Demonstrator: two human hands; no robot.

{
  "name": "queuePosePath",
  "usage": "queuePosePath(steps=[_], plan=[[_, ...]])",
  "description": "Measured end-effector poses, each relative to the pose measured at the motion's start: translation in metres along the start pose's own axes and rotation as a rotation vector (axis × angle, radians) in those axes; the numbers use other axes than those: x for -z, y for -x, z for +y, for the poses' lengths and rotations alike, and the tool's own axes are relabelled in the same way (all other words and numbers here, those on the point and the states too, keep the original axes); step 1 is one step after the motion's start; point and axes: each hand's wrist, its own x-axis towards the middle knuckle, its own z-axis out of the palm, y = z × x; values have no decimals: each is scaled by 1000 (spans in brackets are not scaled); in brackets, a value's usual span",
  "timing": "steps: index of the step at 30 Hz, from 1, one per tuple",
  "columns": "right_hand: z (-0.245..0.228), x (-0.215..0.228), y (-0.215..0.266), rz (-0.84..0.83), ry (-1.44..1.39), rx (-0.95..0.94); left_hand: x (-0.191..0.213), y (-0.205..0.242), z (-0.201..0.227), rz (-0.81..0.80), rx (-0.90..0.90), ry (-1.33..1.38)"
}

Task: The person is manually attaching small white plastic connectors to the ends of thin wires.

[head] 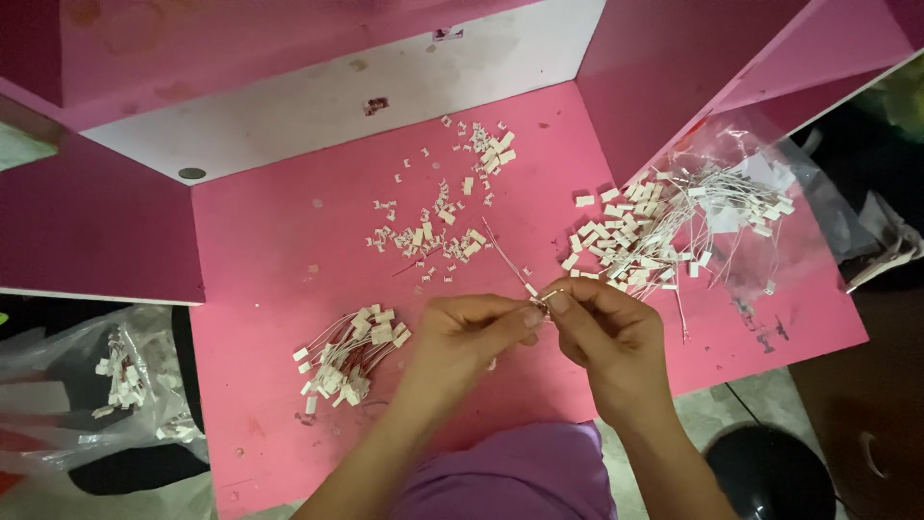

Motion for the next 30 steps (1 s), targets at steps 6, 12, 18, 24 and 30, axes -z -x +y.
queuePosePath(steps=[6,12,18,24,30], plan=[[-5,-2,0,16,26,-15,1,-4,2,17,-9,-81],[-1,-4,-1,19,27,-13,-3,2,10,99,70,-190],[9,6,-18,57,96,-138,3,-1,11,46,71,-124],[98,76,-86,51,609,65,33,-9,6,290,116,-144],[154,101,-105,187,1134,210,43,-1,-7,280,151,-83]])
